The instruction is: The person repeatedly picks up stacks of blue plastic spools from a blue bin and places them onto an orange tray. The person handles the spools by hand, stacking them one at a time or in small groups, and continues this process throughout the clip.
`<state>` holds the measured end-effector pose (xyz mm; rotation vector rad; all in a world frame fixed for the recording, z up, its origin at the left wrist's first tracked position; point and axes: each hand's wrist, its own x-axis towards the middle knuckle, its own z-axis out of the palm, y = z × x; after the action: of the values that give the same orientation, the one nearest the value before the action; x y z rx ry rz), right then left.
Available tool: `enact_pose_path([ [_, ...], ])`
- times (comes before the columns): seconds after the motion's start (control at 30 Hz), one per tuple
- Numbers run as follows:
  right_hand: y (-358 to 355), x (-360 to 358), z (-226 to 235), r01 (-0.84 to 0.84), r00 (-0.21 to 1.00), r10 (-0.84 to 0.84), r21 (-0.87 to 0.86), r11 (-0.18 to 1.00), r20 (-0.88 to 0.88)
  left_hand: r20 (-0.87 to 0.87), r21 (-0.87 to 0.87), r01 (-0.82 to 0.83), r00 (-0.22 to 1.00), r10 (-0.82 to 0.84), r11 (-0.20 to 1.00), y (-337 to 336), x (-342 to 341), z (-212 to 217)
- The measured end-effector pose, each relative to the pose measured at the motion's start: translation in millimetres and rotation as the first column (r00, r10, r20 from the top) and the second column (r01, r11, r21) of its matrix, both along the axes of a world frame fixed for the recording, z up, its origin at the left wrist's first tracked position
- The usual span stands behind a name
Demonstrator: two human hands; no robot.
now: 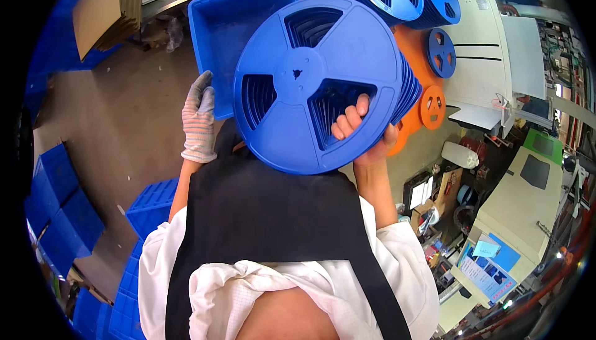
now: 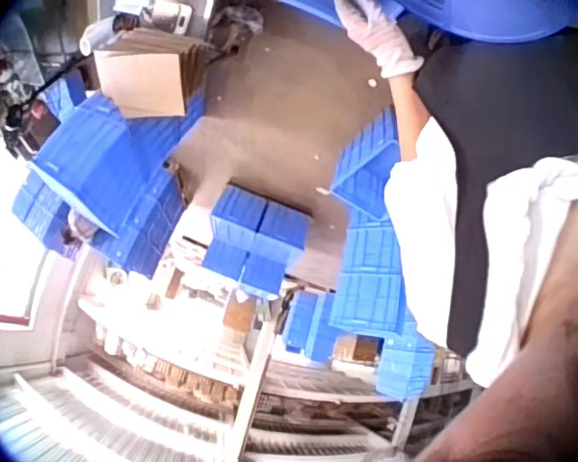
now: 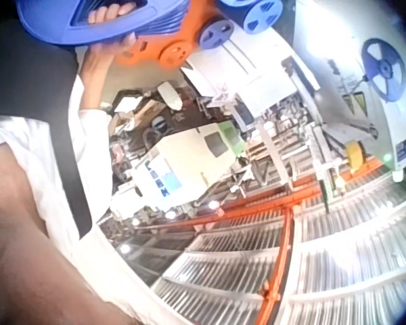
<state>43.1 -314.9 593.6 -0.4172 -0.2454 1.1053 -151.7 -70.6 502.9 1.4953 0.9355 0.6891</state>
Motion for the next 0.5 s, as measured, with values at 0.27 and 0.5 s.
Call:
enact_pose_path([
  [0.27, 61, -30, 10, 0.071, 0.993, -0.038, -0.302, 0.951, 0.111, -0.08, -0.401, 0.54, 0.784, -0.615, 0.74, 26, 54, 37],
  [0.5, 90, -41, 38, 0.274, 0.958, -0.122, -0.699, 0.661, 0.26, -0.026, -0.486, 0.389, 0.889, -0.458, 0.783, 28, 73, 35],
])
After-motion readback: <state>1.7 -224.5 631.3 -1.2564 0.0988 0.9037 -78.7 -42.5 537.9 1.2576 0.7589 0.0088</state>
